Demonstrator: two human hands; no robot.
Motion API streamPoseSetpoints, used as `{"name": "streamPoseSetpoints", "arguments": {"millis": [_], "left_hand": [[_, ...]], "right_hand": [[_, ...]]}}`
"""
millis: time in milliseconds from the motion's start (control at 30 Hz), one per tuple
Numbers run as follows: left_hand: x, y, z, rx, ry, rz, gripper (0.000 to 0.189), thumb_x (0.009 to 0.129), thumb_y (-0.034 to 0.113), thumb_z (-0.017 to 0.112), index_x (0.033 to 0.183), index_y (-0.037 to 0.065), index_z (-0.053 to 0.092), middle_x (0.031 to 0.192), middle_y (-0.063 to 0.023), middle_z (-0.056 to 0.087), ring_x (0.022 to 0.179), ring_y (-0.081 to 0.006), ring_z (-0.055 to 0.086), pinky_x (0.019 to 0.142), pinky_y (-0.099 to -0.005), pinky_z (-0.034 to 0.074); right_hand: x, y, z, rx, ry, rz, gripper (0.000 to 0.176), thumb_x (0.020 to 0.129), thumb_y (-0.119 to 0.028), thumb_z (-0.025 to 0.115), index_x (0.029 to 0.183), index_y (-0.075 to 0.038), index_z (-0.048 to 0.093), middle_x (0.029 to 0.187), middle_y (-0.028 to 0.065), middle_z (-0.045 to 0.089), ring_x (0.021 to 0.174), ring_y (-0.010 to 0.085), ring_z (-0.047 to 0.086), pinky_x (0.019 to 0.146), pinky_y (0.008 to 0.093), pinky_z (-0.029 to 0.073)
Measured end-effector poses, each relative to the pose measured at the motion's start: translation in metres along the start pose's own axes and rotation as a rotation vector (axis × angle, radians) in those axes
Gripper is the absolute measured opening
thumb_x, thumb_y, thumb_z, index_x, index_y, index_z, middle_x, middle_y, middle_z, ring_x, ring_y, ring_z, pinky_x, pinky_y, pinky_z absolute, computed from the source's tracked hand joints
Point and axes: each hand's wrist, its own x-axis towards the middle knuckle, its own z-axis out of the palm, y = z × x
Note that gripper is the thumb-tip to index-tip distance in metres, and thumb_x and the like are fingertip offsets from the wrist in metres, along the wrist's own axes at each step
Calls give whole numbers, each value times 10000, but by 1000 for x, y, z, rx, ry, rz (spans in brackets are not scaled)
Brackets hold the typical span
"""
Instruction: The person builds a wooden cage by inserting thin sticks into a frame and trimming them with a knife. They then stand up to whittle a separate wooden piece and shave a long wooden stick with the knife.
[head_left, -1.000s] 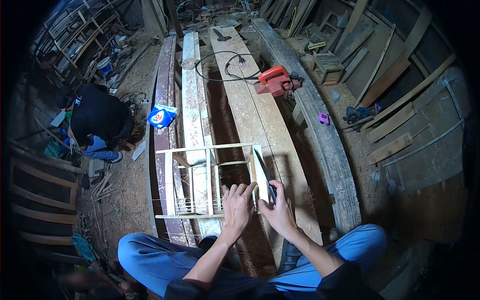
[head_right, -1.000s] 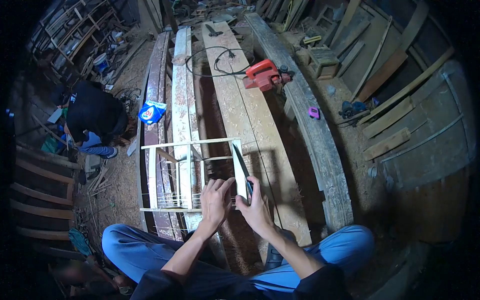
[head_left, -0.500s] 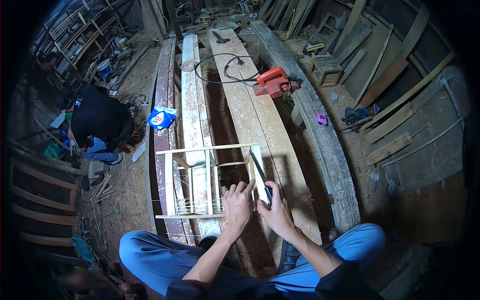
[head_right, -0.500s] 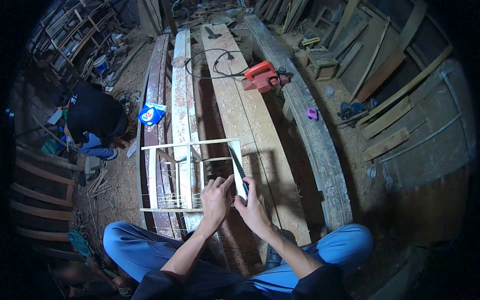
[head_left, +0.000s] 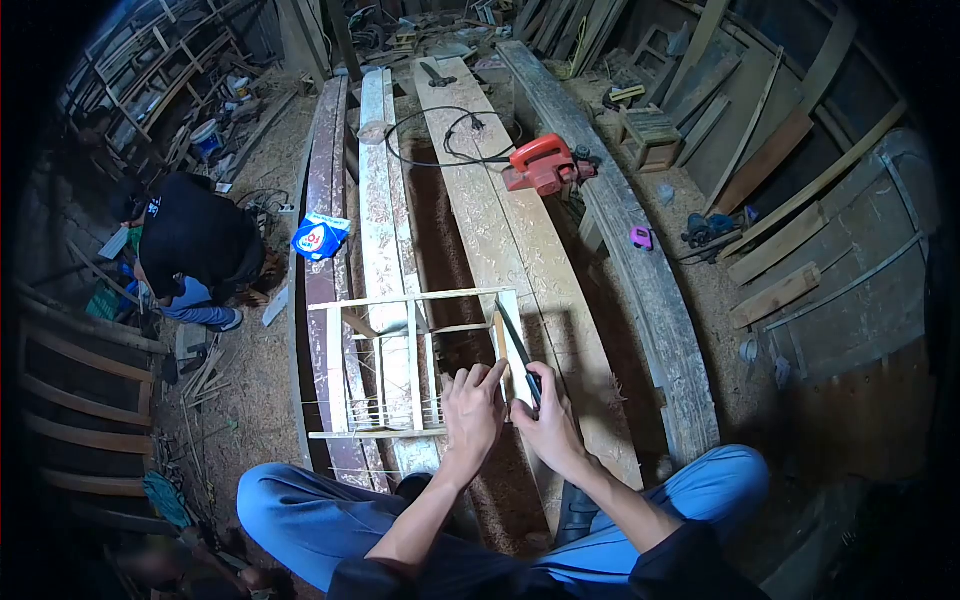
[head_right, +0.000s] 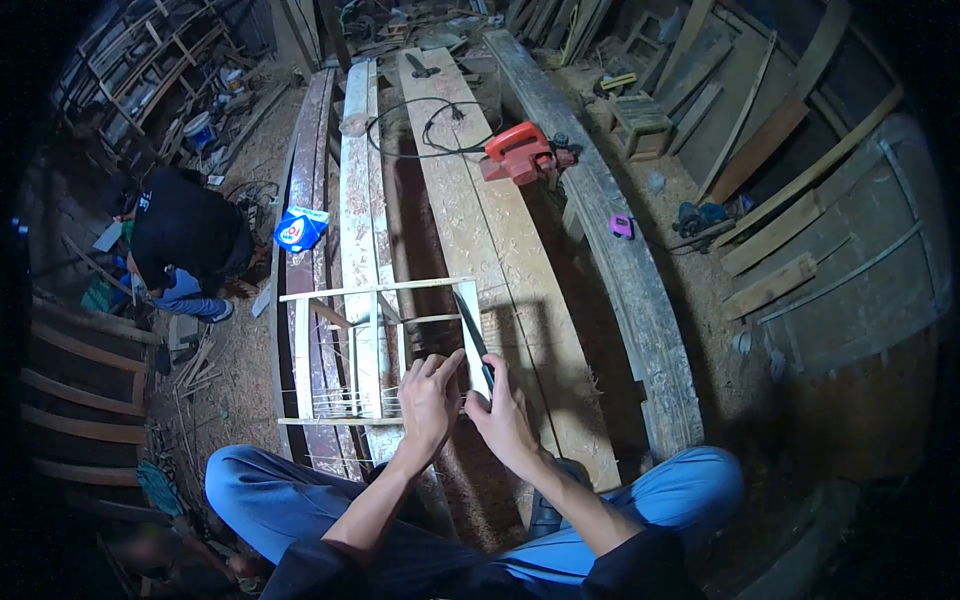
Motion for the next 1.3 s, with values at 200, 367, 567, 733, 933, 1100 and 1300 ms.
{"name": "streamPoseSetpoints", "arguments": {"millis": [200, 367, 567, 733, 933, 1100, 1300], "left_hand": [[-1, 2, -3, 3, -20, -6, 440, 789, 3, 688, 1212, 114, 734, 899, -71, 654, 824, -289, 614, 745, -412, 502], [-3, -3, -2, 12, -71, -16, 508, 746, 84, 761, 1250, 131, 713, 947, -62, 645, 878, -274, 608, 775, -410, 484], [-7, -6, 1, 18, -135, -33, 614, 699, 169, 838, 1295, 144, 688, 1005, -55, 639, 937, -266, 603, 818, -409, 467], [-8, -6, 0, 19, -139, -29, 604, 705, 161, 832, 1292, 144, 690, 994, -52, 642, 929, -266, 606, 809, -409, 469], [-11, -8, 3, 12, -105, -1, 548, 725, 126, 801, 1264, 135, 704, 955, -53, 645, 896, -267, 610, 784, -406, 475], [-10, -8, 0, 0, -97, 21, 471, 783, 119, 745, 1252, 136, 710, 927, -54, 641, 879, -265, 605, 766, -407, 471], [-11, -7, -1, 32, -104, 50, 484, 774, 123, 748, 1256, 127, 704, 930, -54, 640, 890, -258, 605, 770, -400, 471]], "right_hand": [[1, -8, -3, 23, -26, 52, 571, 887, -93, 681, 1387, -29, 413, 1183, 253, 612, 1039, 405, 652, 893, 458, 526], [2, -3, -2, 24, -38, 55, 577, 884, -91, 692, 1385, -25, 413, 1180, 248, 607, 1028, 388, 651, 886, 451, 525], [2, 2, 2, -1, 29, -88, 564, 896, -86, 681, 1386, -24, 409, 1151, 241, 606, 994, 381, 643, 866, 451, 523], [2, -1, 0, 69, -15, -18, 553, 909, -87, 661, 1392, -28, 398, 1179, 242, 587, 1027, 383, 629, 891, 460, 511], [3, -9, -3, 86, -59, 80, 548, 916, -111, 656, 1392, -34, 395, 1207, 236, 577, 1060, 386, 618, 905, 466, 503], [3, -8, -2, 59, -44, 44, 542, 931, -118, 641, 1401, -51, 380, 1180, 236, 592, 1034, 394, 629, 894, 472, 507], [4, -8, -1, 41, -56, 76, 553, 936, -112, 635, 1413, -64, 359, 1153, 250, 600, 1024, 401, 638, 893, 479, 508]]}}
